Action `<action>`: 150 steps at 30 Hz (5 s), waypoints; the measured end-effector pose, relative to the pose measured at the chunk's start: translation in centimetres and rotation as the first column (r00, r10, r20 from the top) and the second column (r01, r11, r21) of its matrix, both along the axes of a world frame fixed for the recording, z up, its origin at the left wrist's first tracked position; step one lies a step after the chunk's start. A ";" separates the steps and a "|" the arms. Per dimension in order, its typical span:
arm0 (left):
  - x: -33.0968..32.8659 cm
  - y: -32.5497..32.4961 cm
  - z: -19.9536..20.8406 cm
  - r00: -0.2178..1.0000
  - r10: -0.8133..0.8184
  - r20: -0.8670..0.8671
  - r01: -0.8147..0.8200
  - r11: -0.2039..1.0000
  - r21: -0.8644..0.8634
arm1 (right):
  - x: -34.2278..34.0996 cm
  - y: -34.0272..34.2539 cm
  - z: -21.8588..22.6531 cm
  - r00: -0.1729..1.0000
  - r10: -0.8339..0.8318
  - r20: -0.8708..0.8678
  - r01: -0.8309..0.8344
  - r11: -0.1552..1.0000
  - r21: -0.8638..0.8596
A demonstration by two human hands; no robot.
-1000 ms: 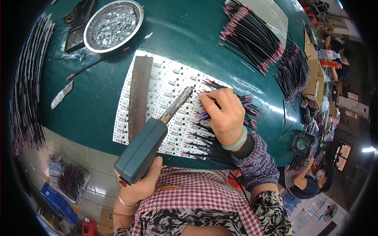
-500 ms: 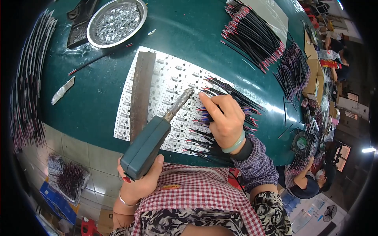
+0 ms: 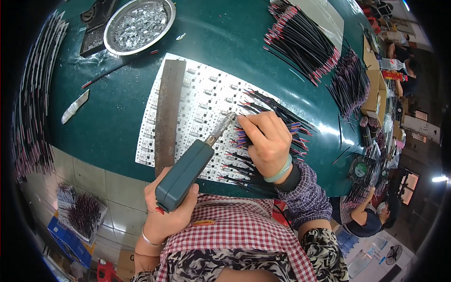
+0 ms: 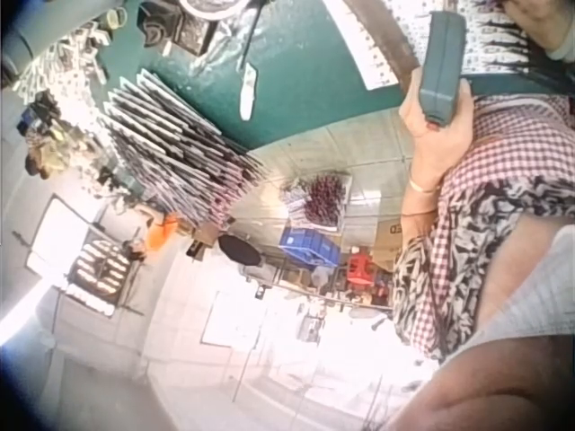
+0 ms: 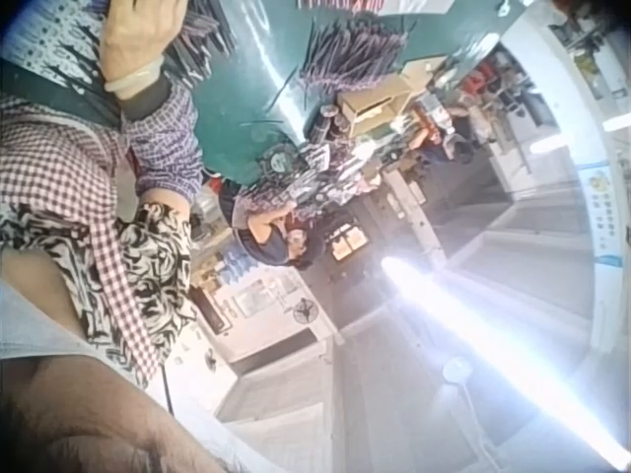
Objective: The person solders wires onto circuit boards by taking wire bundles, aligning the exposed wire ends onto the board contacts, and soldering them using a soldering gun.
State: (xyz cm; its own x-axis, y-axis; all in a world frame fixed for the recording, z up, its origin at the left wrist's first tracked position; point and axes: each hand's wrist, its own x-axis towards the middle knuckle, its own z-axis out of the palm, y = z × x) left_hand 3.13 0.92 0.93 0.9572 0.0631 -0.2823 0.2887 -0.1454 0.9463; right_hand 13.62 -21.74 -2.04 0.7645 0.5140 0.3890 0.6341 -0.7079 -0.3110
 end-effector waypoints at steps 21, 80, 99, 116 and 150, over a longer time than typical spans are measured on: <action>-0.4 0.5 0.2 0.992 -0.035 0.122 0.023 0.995 0.100 | -0.2 0.0 -0.3 1.000 -0.014 0.006 0.014 1.000 -0.011; -2.7 0.7 -1.4 0.983 0.071 0.171 -0.096 0.985 0.144 | -2.0 -0.2 1.0 1.000 -0.024 0.009 0.023 0.997 0.071; -2.8 0.3 -1.2 0.981 0.115 0.157 -0.132 0.986 0.102 | -2.3 0.5 0.1 0.995 -0.057 -0.080 0.059 0.998 0.026; -3.0 0.8 -0.7 1.000 -0.027 0.006 0.027 0.998 0.058 | -2.1 0.6 0.0 0.999 0.001 -0.048 -0.001 1.000 0.008; -4.1 1.3 -1.1 0.999 -0.043 0.009 0.042 0.995 0.090 | -2.5 0.8 0.1 0.999 0.003 -0.054 -0.002 1.000 0.018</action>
